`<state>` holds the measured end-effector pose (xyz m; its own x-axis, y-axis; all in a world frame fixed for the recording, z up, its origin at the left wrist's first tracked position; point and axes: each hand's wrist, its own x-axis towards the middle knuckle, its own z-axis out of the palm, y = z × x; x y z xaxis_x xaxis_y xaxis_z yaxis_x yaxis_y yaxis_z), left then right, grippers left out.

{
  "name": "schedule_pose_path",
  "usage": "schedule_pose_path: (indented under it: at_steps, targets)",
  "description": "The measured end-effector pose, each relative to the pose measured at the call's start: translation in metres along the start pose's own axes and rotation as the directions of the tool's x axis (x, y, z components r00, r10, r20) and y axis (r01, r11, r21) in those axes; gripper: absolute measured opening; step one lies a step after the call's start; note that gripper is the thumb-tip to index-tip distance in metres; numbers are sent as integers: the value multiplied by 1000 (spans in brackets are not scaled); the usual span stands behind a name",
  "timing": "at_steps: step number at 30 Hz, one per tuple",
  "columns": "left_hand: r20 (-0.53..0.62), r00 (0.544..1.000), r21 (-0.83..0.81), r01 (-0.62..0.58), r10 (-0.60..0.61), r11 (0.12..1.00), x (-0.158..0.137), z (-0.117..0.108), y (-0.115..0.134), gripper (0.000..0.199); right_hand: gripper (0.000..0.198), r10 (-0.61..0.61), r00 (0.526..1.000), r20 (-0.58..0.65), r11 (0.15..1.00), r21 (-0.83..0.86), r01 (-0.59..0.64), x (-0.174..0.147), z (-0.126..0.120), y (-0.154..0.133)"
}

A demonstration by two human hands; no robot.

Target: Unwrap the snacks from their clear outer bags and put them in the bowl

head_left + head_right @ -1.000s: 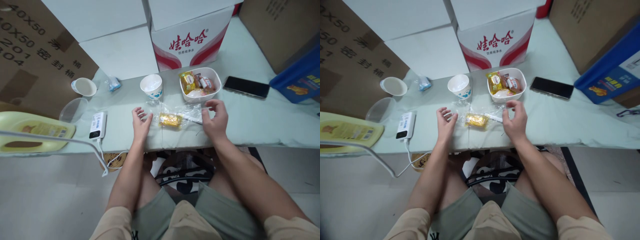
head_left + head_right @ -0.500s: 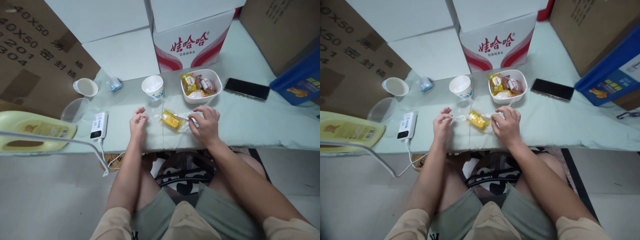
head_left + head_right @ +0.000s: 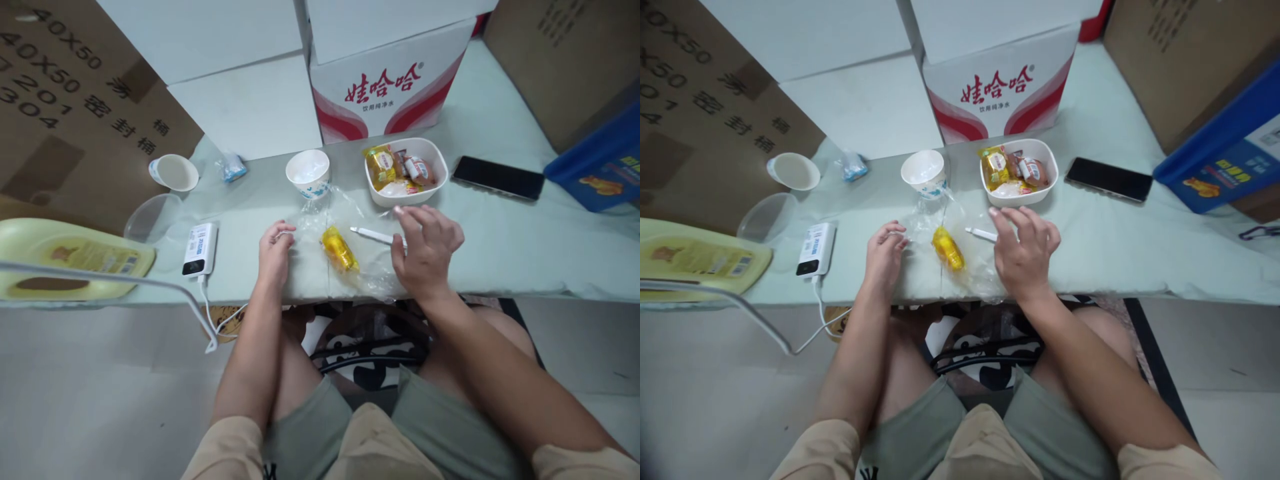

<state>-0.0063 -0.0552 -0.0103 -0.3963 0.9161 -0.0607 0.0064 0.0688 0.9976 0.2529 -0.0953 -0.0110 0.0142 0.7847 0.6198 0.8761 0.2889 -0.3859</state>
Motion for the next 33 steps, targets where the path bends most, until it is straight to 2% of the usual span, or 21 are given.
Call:
schedule_pose_path:
  at_steps: [3, 6, 9, 11, 13, 15, 17, 18, 20, 23, 26, 28, 30, 33]
  targets:
    - [75, 995, 42, 62, -65, 997, -1, -3, -2, 13, 62, 115, 993, 37, 992, -50, -113, 7, 4, 14]
    - [87, 989, 0, 116, -116, 993, -2, -4, 1, 10, 63, 143, 990, 23, 986, -87, -140, 10, 5, 23]
    - [125, 988, -166, 110, -90, 980, -5, -4, 9, 13, 50, -20, 991, 130, 999, 44, 14, 9, 5, 20]
    - [175, 984, -288, 83, -33, 954, -5, -5, 13, 16, 43, -161, 953, 258, 976, 183, 116, 6, 8, 13]
    - [173, 985, -365, 45, 20, 930, -4, -7, 14, 14, 38, -228, 910, 346, 954, 266, 138, 2, 13, 6]
    - [78, 997, -315, 24, 1, 949, -1, -8, 10, 17, 35, -250, 889, 383, 944, 300, 136, -2, 17, 0]
    - [-29, 997, -109, 74, -78, 991, 2, -9, 2, 24, 35, -277, 876, 395, 934, 324, 149, -5, 20, -4]
    - [-41, 991, 12, 125, -124, 992, 2, -9, -2, 28, 34, -287, 871, 400, 932, 328, 156, -6, 21, -5]
    - [37, 976, 197, 201, -212, 960, -1, -7, -8, 45, 33, -297, 859, 418, 932, 323, 165, -8, 21, -8]
    - [250, 942, 319, 137, -223, 938, -12, -1, -8, 60, 31, -297, 840, 453, 935, 314, 161, -9, 21, -13]
    - [411, 903, 373, -40, -126, 927, -25, 9, -4, 43, 27, -271, 837, 475, 943, 305, 132, -10, 21, -17]
    - [467, 882, 307, -96, -62, 947, -30, 16, 0, 30, 24, -243, 841, 483, 952, 284, 112, -10, 22, -18]
    - [485, 872, 163, -15, -67, 987, -34, 20, 3, 26, 22, -219, 850, 479, 957, 275, 92, -11, 24, -17]
    - [524, 832, -47, 241, -182, 969, -37, 23, 7, 26, 26, -166, 871, 463, 949, 314, 14, -12, 26, -16]
